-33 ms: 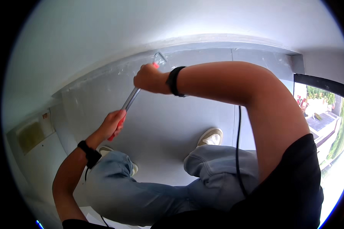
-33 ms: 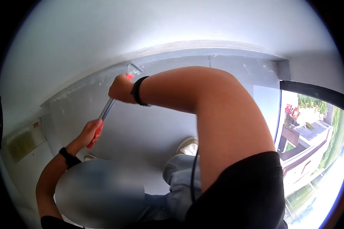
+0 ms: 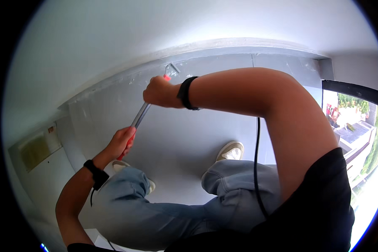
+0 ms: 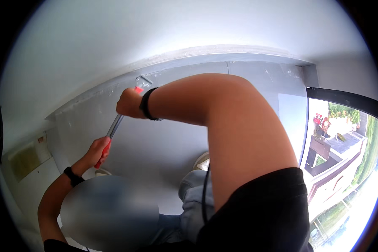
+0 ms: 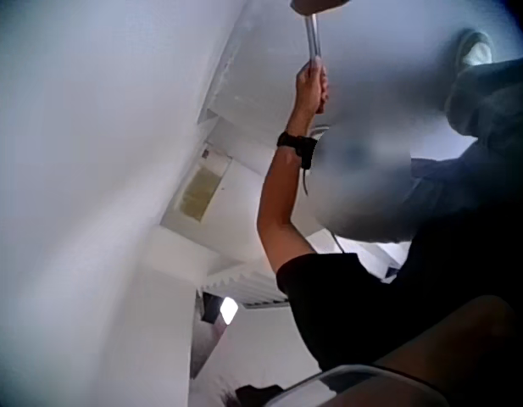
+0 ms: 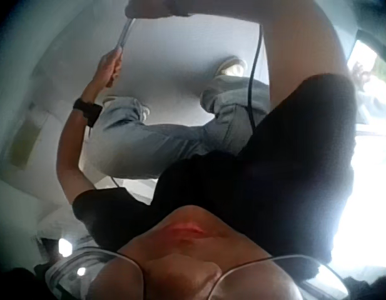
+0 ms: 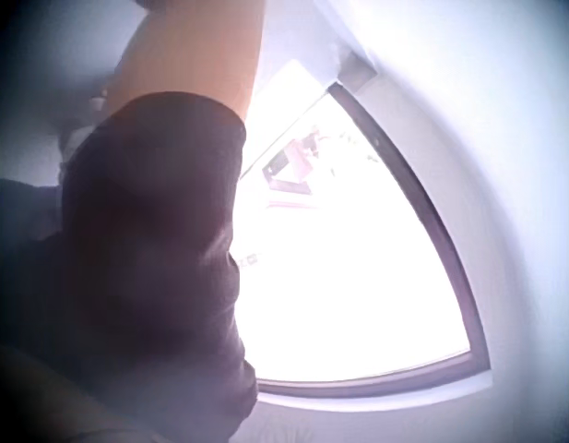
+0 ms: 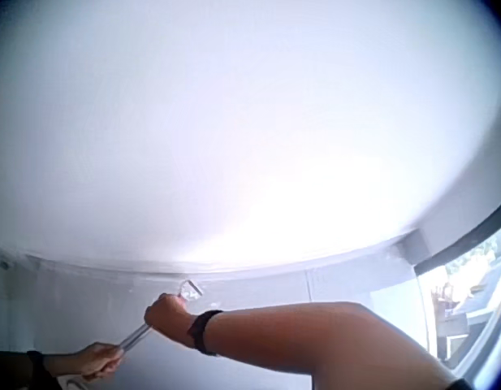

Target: The person uses a long-handled scraper to remove white residue from a gray tiled floor and baseboard, then picks up a piece of debris by hand.

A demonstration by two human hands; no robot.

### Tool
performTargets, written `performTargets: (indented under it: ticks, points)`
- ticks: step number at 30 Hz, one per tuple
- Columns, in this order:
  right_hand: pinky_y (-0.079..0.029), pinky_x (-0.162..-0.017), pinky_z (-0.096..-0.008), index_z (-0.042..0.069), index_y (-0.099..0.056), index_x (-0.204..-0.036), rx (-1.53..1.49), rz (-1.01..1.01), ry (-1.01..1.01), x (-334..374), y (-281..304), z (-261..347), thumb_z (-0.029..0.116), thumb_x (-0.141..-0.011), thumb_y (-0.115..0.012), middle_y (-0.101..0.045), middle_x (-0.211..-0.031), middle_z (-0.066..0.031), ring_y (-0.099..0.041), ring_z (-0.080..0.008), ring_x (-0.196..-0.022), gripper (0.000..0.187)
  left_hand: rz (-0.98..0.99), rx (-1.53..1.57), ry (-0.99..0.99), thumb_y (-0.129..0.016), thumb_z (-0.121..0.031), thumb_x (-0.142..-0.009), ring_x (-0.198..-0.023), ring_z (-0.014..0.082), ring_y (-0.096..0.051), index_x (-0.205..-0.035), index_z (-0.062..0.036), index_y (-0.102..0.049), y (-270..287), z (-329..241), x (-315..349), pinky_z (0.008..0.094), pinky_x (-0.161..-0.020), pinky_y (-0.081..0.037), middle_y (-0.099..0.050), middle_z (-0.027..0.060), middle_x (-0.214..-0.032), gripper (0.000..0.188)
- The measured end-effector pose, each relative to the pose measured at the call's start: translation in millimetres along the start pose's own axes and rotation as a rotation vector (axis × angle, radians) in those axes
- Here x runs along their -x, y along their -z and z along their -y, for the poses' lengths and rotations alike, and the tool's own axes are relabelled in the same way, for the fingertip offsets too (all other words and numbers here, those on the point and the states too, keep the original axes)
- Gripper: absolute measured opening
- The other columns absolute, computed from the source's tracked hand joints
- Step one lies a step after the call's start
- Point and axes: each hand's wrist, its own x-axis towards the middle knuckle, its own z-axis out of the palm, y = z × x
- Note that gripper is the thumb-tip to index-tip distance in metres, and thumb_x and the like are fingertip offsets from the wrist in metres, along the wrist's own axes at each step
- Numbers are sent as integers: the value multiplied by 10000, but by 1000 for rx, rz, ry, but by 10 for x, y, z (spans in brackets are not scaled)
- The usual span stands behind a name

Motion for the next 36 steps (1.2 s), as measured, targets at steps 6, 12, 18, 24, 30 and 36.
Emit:
performTargets:
  ticks: [6,12,18,24,30,36]
  points:
    - [-504,-600,-351,73,-605,-903,-28,-372,-121,-69,-297,319,145,-756,-719,-652,-845,-67,-640,-231,-809,199,-235,-225,-45,-481,-320,-1033,-436,52,-404,-912,-93,-510,25,252,254,222,-388,-335,-459,-28,-619,259]
    - [-537,-645,-339,57,-576,-1025,-154,-361,39,-66,-140,267,77,-726,-753,-595,-930,-80,-617,-242,-866,348,-166,-202,-107,-514,-266,-1008,-463,80,-482,-1123,-56,-492,149,470,430,238,-399,-399,-507,1,-684,240]
    - [-542,-587,-310,57,-544,-1027,-129,-238,141,-236,-143,245,41,-774,-717,-555,-947,-68,-614,-223,-861,307,215,431,44,-522,-255,-991,-501,138,-558,-1243,-38,-441,76,137,542,286,-438,-490,-537,48,-768,342]
    - [-553,-593,-315,82,-537,-926,-138,-243,165,-353,114,29,60,-751,-707,-542,-930,-42,-584,-213,-914,245,509,599,33,-526,-276,-989,-685,240,-680,-1182,-45,-460,-330,-55,159,383,-663,-577,-612,98,-827,309]
    - [-548,-610,-342,66,-519,-780,-223,-67,145,-310,238,-166,-16,-689,-711,-543,-834,-30,-586,-220,-900,228,607,759,-46,-499,-251,-987,-827,316,-697,-1030,-12,-458,-546,-295,46,457,-787,-574,-651,154,-886,246]
    - [-528,-581,-331,64,-503,-794,-255,-49,160,-302,-12,-365,-27,-674,-698,-531,-834,-36,-578,-223,-885,246,594,816,-91,-477,-223,-981,-800,316,-695,-959,5,-471,-677,-426,-230,446,-767,-577,-650,156,-849,229]
